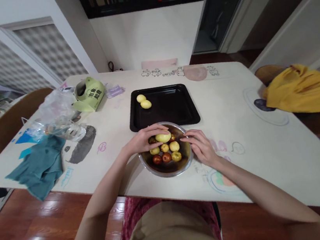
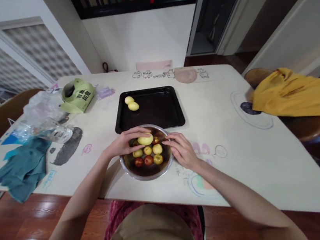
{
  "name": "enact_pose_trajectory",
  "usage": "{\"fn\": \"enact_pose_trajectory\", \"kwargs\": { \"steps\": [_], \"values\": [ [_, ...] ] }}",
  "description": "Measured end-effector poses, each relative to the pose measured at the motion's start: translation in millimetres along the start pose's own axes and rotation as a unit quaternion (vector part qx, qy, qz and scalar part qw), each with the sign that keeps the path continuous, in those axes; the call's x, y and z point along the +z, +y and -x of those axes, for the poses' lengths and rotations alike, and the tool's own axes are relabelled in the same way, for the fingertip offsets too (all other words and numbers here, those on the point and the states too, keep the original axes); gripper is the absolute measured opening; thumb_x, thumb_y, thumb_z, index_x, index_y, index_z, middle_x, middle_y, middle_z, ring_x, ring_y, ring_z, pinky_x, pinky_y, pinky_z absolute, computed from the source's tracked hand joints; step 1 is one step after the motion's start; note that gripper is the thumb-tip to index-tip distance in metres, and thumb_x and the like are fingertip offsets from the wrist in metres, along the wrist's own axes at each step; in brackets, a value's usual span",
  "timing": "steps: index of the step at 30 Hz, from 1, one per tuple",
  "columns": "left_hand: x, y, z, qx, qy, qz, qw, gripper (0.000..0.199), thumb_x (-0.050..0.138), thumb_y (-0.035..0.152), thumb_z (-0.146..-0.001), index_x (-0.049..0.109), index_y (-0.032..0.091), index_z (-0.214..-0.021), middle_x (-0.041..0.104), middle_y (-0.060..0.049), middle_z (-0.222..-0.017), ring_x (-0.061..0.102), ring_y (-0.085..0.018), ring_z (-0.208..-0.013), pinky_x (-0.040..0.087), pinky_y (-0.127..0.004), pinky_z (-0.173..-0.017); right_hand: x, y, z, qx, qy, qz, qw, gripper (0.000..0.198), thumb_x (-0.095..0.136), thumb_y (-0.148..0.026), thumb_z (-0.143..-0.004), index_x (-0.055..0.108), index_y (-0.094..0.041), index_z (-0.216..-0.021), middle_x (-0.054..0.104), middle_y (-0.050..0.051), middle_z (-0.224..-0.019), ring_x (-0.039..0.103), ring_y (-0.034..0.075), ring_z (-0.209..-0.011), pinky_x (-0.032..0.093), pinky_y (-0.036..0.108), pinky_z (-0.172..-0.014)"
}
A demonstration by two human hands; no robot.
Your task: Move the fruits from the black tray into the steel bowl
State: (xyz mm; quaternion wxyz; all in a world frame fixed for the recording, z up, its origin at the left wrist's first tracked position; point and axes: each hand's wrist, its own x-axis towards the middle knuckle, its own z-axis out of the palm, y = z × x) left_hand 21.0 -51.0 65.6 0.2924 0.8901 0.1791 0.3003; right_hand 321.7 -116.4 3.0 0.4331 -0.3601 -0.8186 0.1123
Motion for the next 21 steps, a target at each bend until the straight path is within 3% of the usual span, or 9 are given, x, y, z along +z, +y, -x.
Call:
{"fn": "enact_pose_trajectory", "kwargs": {
  "steps": [6,13,21],
  "values": [
    [1.4,-3.0,3.8,-0.005,-0.039,-0.034,0.999,0.042,0.068,0.029,-0.102,0.066,0.030,-0.144,0.066,-0.011,-0.148,0.066,-0.029,-0.135,0.057,-0.050,-0.115,0.3,-0.8,-0.8,-0.010,0.008,-0.011,1.000,0.044,0.035,-0.039,-0.112,0.074,-0.026,-0.128,0.069,0.013,-0.123,0.063,0.032,-0.118,0.054,0.056,-0.100],
    [1.8,-2.2,3.5,-0.012,-0.045,-0.035,0.998,0.044,0.071,0.034,-0.100,0.066,0.031,-0.144,0.067,-0.010,-0.147,0.067,-0.029,-0.135,0.057,-0.048,-0.115,0.4,-2.6,-1.7,-0.009,0.006,-0.006,1.000,0.045,0.034,-0.041,-0.112,0.074,-0.026,-0.126,0.069,0.014,-0.121,0.063,0.032,-0.117,0.054,0.056,-0.099],
    [-0.3,1.9,-0.2,-0.008,-0.007,-0.010,1.000,0.055,0.079,0.039,-0.094,0.065,0.029,-0.145,0.069,-0.012,-0.143,0.066,-0.031,-0.134,0.053,-0.052,-0.117,0.5,-1.9,-0.9,0.000,0.002,-0.007,1.000,0.045,0.034,-0.041,-0.112,0.074,-0.026,-0.127,0.069,0.013,-0.121,0.062,0.032,-0.118,0.054,0.056,-0.100]
  ]
}}
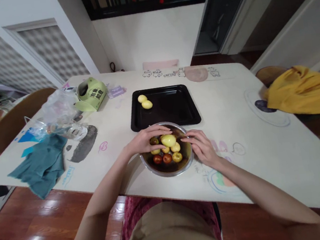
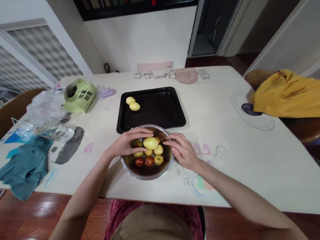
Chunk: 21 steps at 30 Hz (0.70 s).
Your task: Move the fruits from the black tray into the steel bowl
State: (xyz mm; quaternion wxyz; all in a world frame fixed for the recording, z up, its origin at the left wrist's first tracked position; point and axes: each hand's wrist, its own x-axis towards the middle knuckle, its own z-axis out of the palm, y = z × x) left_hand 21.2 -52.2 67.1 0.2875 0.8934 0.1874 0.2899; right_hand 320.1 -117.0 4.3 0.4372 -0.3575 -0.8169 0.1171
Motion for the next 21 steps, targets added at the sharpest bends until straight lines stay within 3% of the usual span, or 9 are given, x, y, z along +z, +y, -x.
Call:
{"fn": "enact_pose_trajectory", "kwargs": {
  "steps": [7,11,15,21],
  "values": [
    [3,-5,-1,-0.018,0.126,0.001,0.992,0.034,0.067,0.035,-0.102,0.071,0.024,-0.135,0.074,-0.012,-0.130,0.067,-0.028,-0.127,0.055,-0.050,-0.112,-2,0,0,-0.010,0.003,0.007,1.000,0.041,0.037,-0.034,-0.111,0.073,-0.027,-0.129,0.068,0.013,-0.122,0.063,0.032,-0.118,0.055,0.054,-0.099],
    [7,-10,-2,-0.042,0.212,0.022,0.976,0.027,0.061,0.034,-0.106,0.074,0.021,-0.125,0.075,-0.012,-0.124,0.068,-0.025,-0.120,0.055,-0.046,-0.110,-8,1,-15,-0.011,0.041,0.024,0.999,0.036,0.041,-0.027,-0.109,0.072,-0.027,-0.128,0.066,0.013,-0.123,0.062,0.030,-0.117,0.056,0.052,-0.097],
    [11,-18,-2,-0.077,0.288,0.042,0.953,0.028,0.057,0.038,-0.108,0.076,0.019,-0.114,0.075,-0.011,-0.116,0.070,-0.023,-0.112,0.056,-0.042,-0.105,-7,9,-57,0.017,0.023,0.044,0.999,0.031,0.046,-0.030,-0.109,0.070,-0.026,-0.128,0.065,0.013,-0.123,0.063,0.031,-0.118,0.055,0.053,-0.102],
    [11,-28,2,-0.084,0.365,-0.024,0.927,0.027,0.053,0.034,-0.110,0.073,0.018,-0.103,0.075,-0.009,-0.105,0.070,-0.021,-0.105,0.055,-0.039,-0.100,30,40,-146,0.003,-0.116,0.070,0.991,0.035,0.049,-0.029,-0.106,0.061,-0.024,-0.139,0.061,0.013,-0.134,0.062,0.028,-0.126,0.056,0.047,-0.107]
  ]
}}
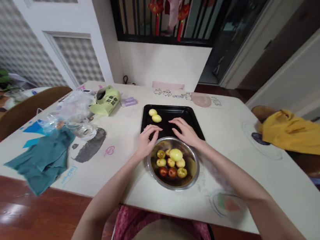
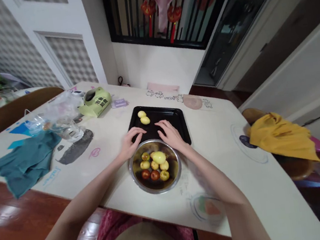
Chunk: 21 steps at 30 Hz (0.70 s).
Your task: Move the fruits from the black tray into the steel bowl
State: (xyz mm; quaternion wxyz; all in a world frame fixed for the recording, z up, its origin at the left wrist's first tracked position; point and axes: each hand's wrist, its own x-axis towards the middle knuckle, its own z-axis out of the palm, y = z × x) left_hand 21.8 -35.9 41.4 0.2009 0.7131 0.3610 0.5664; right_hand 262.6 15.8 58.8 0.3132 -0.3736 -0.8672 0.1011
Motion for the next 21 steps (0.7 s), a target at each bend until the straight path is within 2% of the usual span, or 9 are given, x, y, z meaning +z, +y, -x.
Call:
{"fn": "enact_pose_trajectory", "kwargs": {
  "steps": [4,8,15,21],
  "values": [
    [-5,-3,0,0.041,0.018,-0.028,0.999,0.024,0.051,0.027,-0.110,0.073,0.018,-0.106,0.074,-0.009,-0.105,0.068,-0.021,-0.103,0.053,-0.039,-0.099,31,21,-52,0.004,-0.091,0.045,0.995,0.047,0.053,-0.024,-0.102,0.051,-0.021,-0.149,0.056,0.015,-0.144,0.058,0.030,-0.132,0.057,0.047,-0.107],
    [-9,-4,-2,0.045,0.034,-0.036,0.998,0.024,0.049,0.023,-0.110,0.073,0.018,-0.108,0.074,-0.009,-0.106,0.068,-0.020,-0.103,0.053,-0.039,-0.099,56,33,-77,0.027,-0.120,0.073,0.990,0.049,0.056,-0.024,-0.101,0.050,-0.022,-0.149,0.057,0.016,-0.143,0.061,0.030,-0.128,0.060,0.047,-0.102],
    [-13,-1,-5,0.037,0.049,-0.016,0.998,0.025,0.048,0.023,-0.110,0.073,0.018,-0.110,0.074,-0.010,-0.108,0.068,-0.021,-0.104,0.054,-0.039,-0.100,68,37,-80,0.013,-0.109,0.063,0.992,0.044,0.063,-0.029,-0.099,0.052,-0.027,-0.141,0.062,0.012,-0.135,0.067,0.028,-0.116,0.062,0.041,-0.090],
    [-10,-8,-7,-0.024,0.030,0.012,0.999,0.022,0.051,0.022,-0.107,0.070,0.018,-0.116,0.072,-0.010,-0.115,0.067,-0.021,-0.109,0.058,-0.036,-0.095,66,34,-74,0.004,-0.085,0.046,0.995,0.043,0.064,-0.021,-0.091,0.054,-0.023,-0.133,0.063,0.013,-0.131,0.066,0.029,-0.114,0.061,0.043,-0.089]
  ]
}}
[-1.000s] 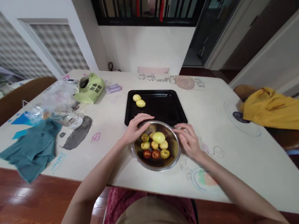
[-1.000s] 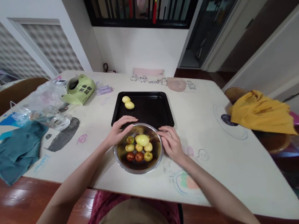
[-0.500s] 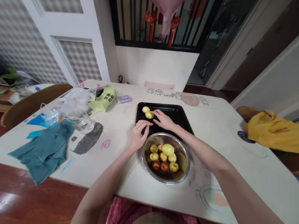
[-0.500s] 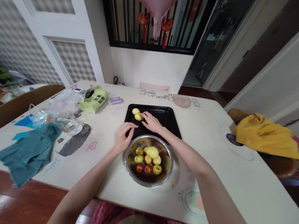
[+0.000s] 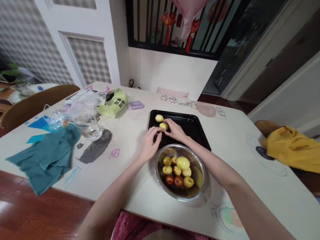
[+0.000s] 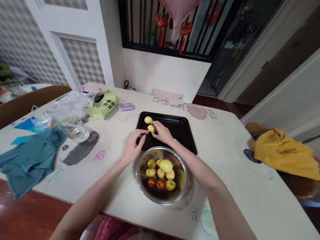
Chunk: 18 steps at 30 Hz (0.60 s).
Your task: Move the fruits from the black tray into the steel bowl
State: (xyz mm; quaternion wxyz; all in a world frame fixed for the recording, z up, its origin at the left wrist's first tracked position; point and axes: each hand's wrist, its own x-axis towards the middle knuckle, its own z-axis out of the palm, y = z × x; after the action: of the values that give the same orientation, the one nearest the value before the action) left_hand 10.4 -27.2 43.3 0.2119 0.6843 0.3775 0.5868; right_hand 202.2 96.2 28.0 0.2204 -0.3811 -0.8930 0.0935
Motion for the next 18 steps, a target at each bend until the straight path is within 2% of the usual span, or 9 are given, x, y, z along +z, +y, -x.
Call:
{"fn": "enact_pose_trajectory", "kwargs": {
  "steps": [4,9,13,18],
  "values": [
    [2,-8,2,-0.035,-0.012,0.009,0.999,0.023,0.055,0.021,-0.105,0.066,0.018,-0.125,0.069,-0.011,-0.121,0.068,-0.021,-0.115,0.062,-0.037,-0.097,-10,-5,7,-0.011,0.033,-0.014,0.999,0.043,0.061,-0.020,-0.090,0.054,-0.022,-0.133,0.062,0.014,-0.131,0.064,0.029,-0.118,0.061,0.043,-0.093],
    [3,-13,4,-0.056,-0.044,0.041,0.997,0.039,0.066,0.028,-0.101,0.059,0.021,-0.139,0.064,-0.013,-0.133,0.069,-0.022,-0.118,0.066,-0.040,-0.099,-40,-25,25,-0.053,0.121,-0.102,0.986,0.039,0.064,-0.024,-0.092,0.057,-0.023,-0.130,0.063,0.011,-0.125,0.066,0.026,-0.104,0.061,0.038,-0.081],
    [5,-9,5,-0.069,-0.067,0.108,0.989,0.056,0.077,0.033,-0.094,0.054,0.023,-0.144,0.059,-0.015,-0.144,0.070,-0.023,-0.120,0.068,-0.042,-0.099,-57,-50,40,-0.086,0.120,-0.122,0.981,0.037,0.066,-0.026,-0.094,0.058,-0.025,-0.130,0.064,0.010,-0.123,0.065,0.025,-0.103,0.060,0.037,-0.080],
    [7,-4,3,-0.089,-0.038,0.149,0.984,0.054,0.081,0.037,-0.092,0.059,0.020,-0.138,0.063,-0.015,-0.143,0.072,-0.023,-0.117,0.070,-0.041,-0.097,-54,-66,50,-0.096,0.126,-0.145,0.977,0.033,0.068,-0.034,-0.098,0.060,-0.025,-0.129,0.066,0.011,-0.124,0.067,0.026,-0.106,0.062,0.038,-0.079]
  ]
}}
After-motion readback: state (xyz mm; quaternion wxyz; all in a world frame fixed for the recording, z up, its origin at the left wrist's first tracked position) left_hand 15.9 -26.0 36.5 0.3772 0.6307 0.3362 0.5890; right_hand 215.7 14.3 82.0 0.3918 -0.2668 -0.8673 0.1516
